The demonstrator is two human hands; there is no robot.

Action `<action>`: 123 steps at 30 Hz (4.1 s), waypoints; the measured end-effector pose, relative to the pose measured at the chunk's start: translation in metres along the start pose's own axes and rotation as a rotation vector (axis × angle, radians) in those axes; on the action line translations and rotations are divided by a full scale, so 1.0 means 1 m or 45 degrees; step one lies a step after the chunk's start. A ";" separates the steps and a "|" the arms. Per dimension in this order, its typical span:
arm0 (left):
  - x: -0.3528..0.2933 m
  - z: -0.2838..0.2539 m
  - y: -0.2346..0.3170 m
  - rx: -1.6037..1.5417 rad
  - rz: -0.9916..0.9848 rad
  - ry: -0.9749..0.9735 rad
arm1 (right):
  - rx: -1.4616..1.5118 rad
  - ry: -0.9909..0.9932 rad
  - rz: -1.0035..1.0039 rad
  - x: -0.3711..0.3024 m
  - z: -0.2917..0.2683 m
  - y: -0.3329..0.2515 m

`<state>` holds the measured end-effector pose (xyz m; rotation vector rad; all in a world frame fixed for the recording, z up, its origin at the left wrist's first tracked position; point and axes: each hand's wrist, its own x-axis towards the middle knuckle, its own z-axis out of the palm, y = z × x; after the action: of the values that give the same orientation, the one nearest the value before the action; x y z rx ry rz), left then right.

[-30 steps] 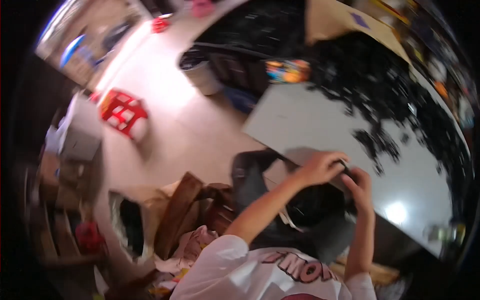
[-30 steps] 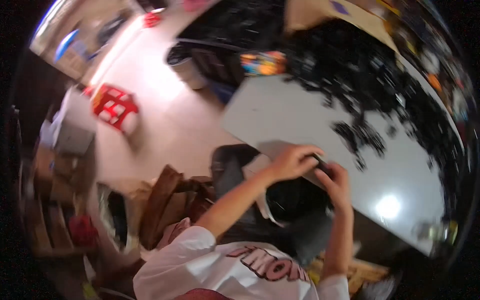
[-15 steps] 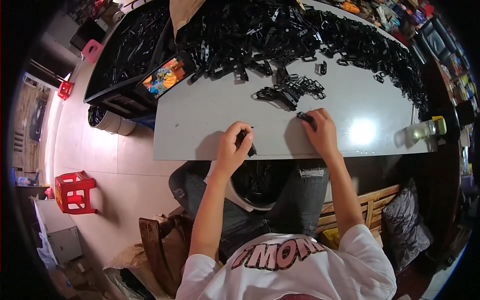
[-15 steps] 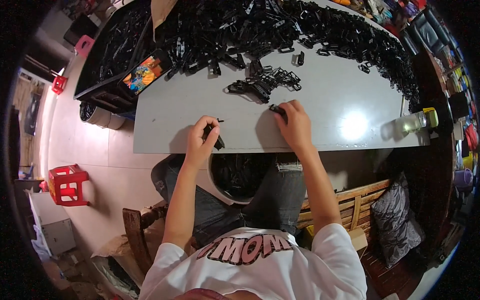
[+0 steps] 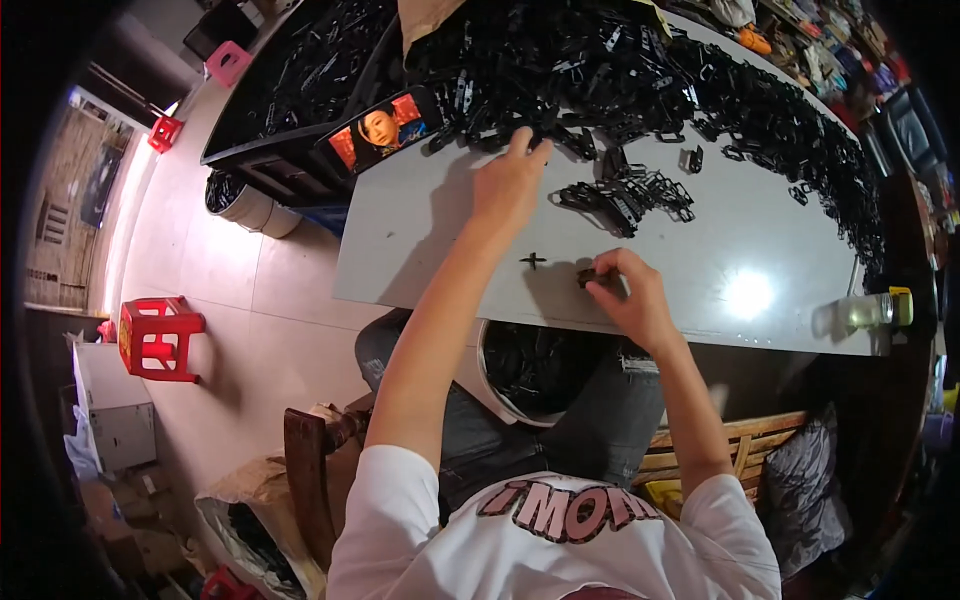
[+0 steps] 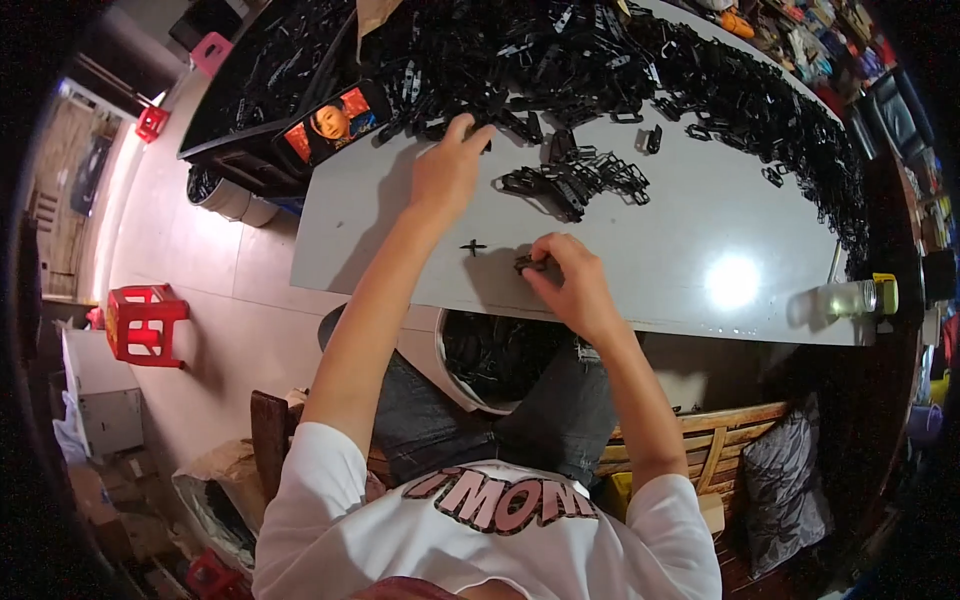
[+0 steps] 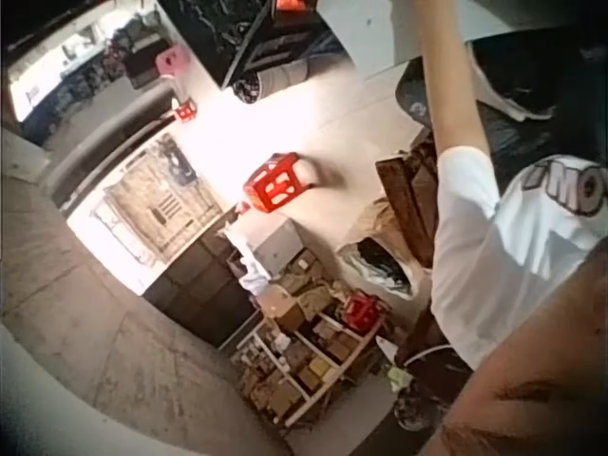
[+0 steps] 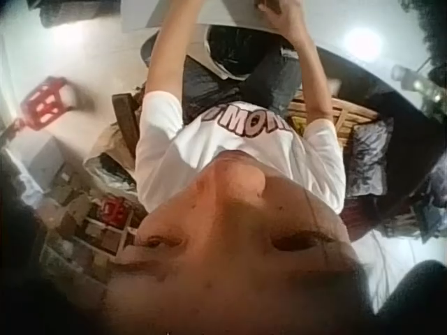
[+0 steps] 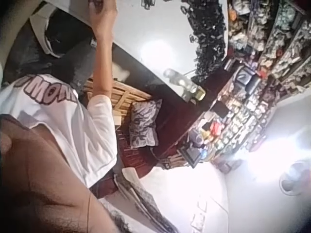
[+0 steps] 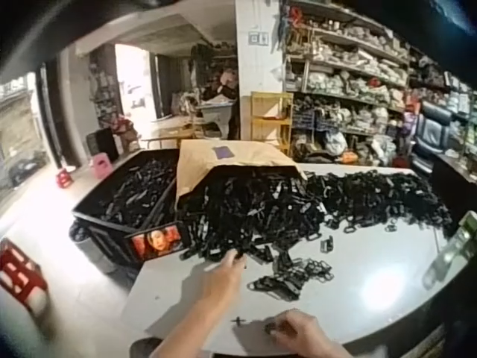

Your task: Assembling small black plastic clips by snapping two components together.

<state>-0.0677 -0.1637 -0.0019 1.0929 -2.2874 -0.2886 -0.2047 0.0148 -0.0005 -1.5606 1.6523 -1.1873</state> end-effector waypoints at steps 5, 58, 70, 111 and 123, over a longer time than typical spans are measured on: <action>0.008 0.001 -0.018 0.248 0.053 -0.274 | -0.399 0.134 -0.544 0.008 0.008 -0.002; -0.124 -0.030 0.024 -1.086 -0.443 -0.064 | -0.520 -0.005 -0.185 -0.004 0.037 -0.047; -0.178 -0.053 0.033 -1.192 -0.391 -0.237 | 0.021 -0.364 -0.282 -0.002 0.017 -0.032; -0.082 -0.016 0.036 -0.752 -0.090 -0.202 | -0.954 -0.204 -0.793 -0.003 -0.048 0.024; -0.107 -0.026 0.029 -1.032 -0.376 -0.340 | -0.888 0.112 -0.725 0.074 -0.038 0.019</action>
<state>-0.0182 -0.0615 -0.0126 0.9664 -1.8844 -1.4029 -0.2582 -0.0505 0.0123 -2.5720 1.8556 -0.9797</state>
